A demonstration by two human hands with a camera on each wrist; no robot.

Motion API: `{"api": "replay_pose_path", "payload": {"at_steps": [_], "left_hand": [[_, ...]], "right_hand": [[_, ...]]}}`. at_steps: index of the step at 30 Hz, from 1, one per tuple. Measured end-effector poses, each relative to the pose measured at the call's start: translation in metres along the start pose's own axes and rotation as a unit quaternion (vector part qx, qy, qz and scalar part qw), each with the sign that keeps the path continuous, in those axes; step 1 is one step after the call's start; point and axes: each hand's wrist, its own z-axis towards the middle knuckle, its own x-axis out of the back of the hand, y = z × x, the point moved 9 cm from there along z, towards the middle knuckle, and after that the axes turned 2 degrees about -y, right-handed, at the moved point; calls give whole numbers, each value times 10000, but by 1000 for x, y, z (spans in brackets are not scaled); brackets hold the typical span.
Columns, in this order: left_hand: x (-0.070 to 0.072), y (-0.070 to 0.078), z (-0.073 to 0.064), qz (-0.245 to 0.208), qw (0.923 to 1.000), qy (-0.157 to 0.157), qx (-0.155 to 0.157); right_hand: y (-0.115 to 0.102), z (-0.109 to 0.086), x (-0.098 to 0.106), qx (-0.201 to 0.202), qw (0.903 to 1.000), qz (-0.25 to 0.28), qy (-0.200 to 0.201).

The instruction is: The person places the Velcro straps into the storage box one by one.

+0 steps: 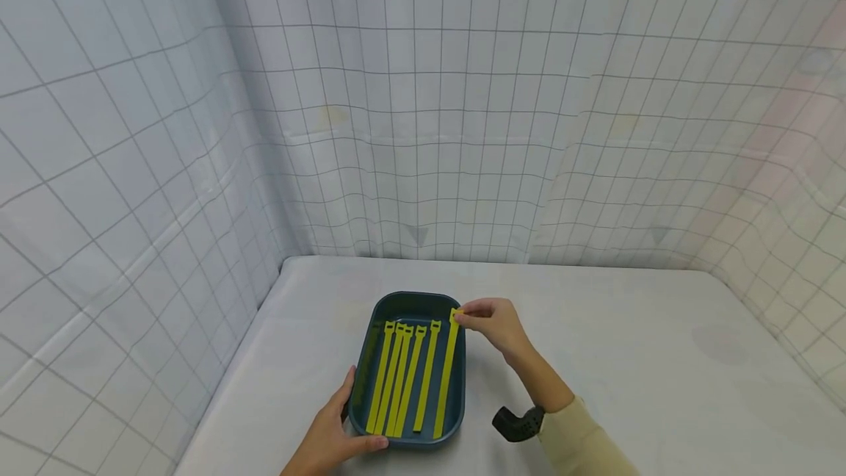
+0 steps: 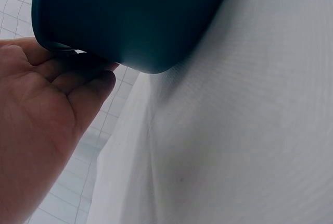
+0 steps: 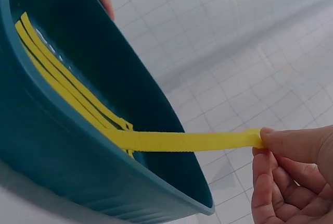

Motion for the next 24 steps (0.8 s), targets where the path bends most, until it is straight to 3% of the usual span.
{"api": "replay_pose_path", "payload": {"at_steps": [10, 24], "left_hand": [[0, 1, 0, -1, 10000, 20, -43], [-1, 4, 0, 63, 10000, 54, -20]], "right_hand": [[3, 13, -3, 99, 9979, -637, 57], [4, 21, -3, 219, 9939, -1066, 171]]}}
